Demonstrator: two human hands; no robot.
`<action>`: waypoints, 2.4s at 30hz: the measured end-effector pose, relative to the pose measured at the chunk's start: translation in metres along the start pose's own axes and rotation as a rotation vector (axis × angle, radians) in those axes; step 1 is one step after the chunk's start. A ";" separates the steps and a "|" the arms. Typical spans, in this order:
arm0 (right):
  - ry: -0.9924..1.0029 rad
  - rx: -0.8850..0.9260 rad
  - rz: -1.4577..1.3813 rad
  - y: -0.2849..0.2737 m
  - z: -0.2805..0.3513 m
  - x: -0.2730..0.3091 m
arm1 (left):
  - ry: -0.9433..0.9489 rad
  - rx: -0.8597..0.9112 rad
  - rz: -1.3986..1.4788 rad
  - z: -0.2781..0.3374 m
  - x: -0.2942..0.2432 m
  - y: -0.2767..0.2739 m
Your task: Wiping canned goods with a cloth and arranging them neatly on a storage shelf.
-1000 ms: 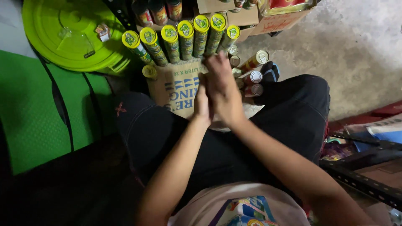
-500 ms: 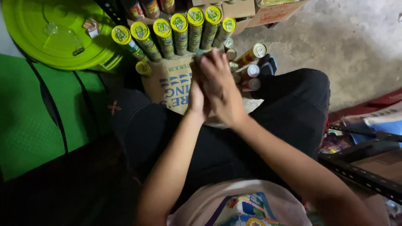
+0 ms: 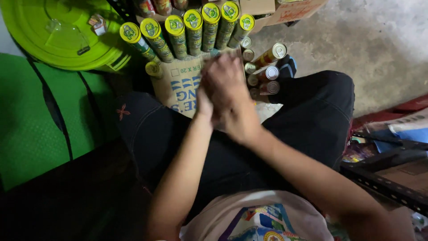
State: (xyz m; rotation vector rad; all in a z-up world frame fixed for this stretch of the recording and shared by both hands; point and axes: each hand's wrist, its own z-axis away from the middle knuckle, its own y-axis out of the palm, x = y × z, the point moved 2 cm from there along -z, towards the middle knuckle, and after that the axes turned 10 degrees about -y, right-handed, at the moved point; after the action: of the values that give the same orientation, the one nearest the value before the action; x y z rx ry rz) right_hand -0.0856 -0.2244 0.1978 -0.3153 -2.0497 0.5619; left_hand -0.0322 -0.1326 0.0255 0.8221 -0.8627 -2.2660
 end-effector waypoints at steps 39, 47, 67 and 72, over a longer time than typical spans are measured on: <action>0.104 0.000 -0.225 -0.013 -0.007 -0.009 | -0.108 0.166 0.017 0.048 0.005 0.050; 0.113 0.178 -0.100 -0.001 0.026 0.007 | -0.053 0.059 -0.012 -0.005 0.000 0.015; 0.068 -0.136 -0.437 0.001 -0.009 -0.018 | -0.088 -0.112 -0.026 0.053 0.000 0.050; 0.059 -0.008 -0.211 0.007 0.027 0.012 | 0.012 0.341 0.158 -0.007 0.009 0.009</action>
State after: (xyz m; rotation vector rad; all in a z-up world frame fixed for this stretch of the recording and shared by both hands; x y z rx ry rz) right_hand -0.1151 -0.2198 0.1915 -0.1162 -1.9989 0.4103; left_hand -0.0305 -0.1468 0.0246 0.8778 -1.2838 -2.0031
